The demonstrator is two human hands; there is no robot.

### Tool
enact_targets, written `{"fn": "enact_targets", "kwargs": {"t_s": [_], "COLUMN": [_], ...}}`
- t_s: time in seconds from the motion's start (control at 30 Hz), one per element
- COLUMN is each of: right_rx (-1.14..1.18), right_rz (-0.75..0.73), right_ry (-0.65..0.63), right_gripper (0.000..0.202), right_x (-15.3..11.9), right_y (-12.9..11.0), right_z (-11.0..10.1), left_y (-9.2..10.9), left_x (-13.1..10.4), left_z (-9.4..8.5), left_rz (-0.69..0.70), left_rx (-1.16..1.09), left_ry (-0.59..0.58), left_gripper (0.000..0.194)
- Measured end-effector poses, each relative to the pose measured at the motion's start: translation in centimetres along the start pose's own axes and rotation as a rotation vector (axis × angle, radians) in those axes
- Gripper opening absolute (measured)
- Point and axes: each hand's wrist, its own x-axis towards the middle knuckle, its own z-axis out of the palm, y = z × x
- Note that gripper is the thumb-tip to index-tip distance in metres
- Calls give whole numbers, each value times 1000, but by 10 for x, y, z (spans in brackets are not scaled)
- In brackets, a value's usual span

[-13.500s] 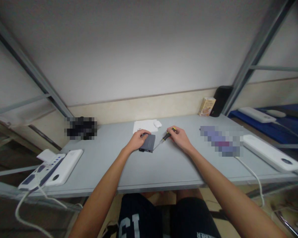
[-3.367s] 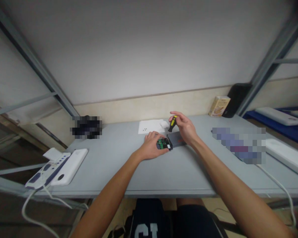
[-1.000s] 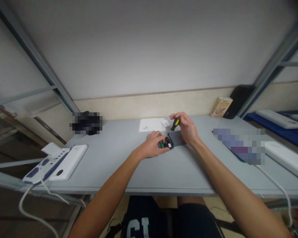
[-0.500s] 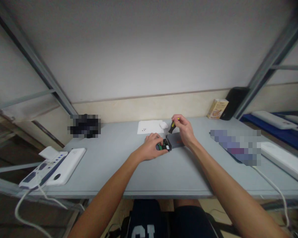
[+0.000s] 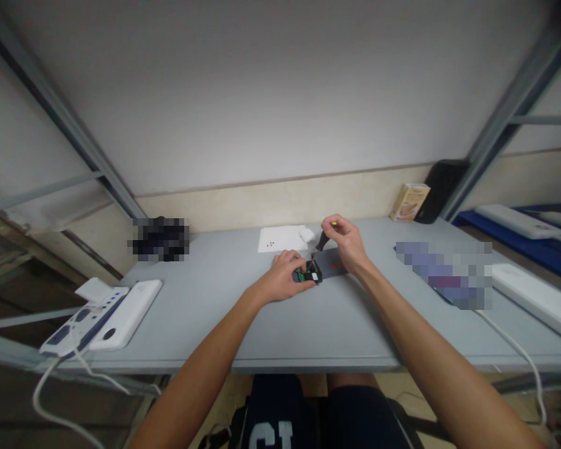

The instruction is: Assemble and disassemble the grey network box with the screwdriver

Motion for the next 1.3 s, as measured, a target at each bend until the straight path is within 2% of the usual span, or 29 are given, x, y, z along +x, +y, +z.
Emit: {"fn": "enact_targets", "kwargs": {"t_s": [0.13, 0.27, 0.47, 0.6, 0.7, 0.9, 1.07, 1.17, 1.3], "right_rx": [15, 70, -46, 3, 62, -13, 32, 83, 31], "right_rz": [41, 16, -24, 62, 63, 17, 60, 35, -15], "right_ry": [-22, -86, -19, -81, -142, -15, -81, -129, -42], "right_gripper": [26, 31, 20, 34, 38, 26, 25, 26, 23], "right_x": [1, -2, -3, -2, -2, -3, 0, -1, 0], "right_y": [0, -2, -3, -4, -5, -6, -4, -4, -5], "right_z": [-1, 4, 4, 2, 4, 5, -1, 1, 2], "left_y": [1, 2, 1, 0, 0, 0, 1, 1, 0], "left_x": [0, 1, 1, 1, 1, 1, 1, 1, 2], "left_z": [-1, -1, 0, 0, 0, -1, -1, 0, 0], "left_rz": [1, 0, -1, -11, -20, -21, -20, -25, -17], "left_rx": [-8, -19, -8, -3, 1, -5, -12, -12, -21], "left_ry": [1, -2, -5, -3, -10, -4, -7, -3, 5], "left_gripper": [29, 30, 31, 32, 32, 33, 31, 32, 33]}}
